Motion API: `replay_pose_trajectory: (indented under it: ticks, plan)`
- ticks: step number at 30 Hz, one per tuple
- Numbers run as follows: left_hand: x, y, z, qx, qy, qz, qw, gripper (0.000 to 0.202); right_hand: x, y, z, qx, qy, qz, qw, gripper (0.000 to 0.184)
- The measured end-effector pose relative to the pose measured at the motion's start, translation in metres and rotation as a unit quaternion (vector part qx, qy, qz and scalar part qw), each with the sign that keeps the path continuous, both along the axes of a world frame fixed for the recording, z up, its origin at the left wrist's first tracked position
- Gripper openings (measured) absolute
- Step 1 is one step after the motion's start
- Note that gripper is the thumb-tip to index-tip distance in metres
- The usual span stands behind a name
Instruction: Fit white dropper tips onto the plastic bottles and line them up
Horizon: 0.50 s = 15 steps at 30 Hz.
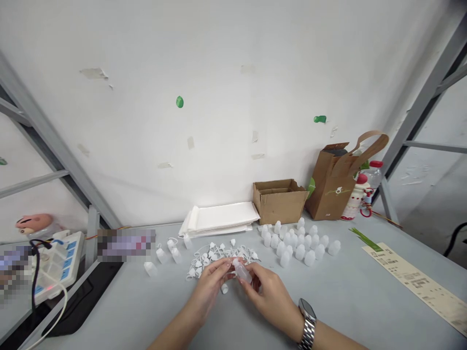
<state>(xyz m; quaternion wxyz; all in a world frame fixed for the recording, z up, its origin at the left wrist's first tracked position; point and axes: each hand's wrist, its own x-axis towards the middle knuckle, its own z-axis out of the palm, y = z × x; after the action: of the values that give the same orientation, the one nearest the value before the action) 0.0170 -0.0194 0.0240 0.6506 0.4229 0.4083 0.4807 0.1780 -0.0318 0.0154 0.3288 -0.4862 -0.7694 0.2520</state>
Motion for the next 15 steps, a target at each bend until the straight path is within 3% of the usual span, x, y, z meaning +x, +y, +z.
replay_pose_trajectory:
  ticks: [15]
  plan:
    - [0.0014, -0.0051, 0.0044, -0.015, -0.035, -0.031, 0.999, 0.028, -0.0011, -0.0014, 0.0002, 0.041, -0.012, 0.017, 0.999, 0.01]
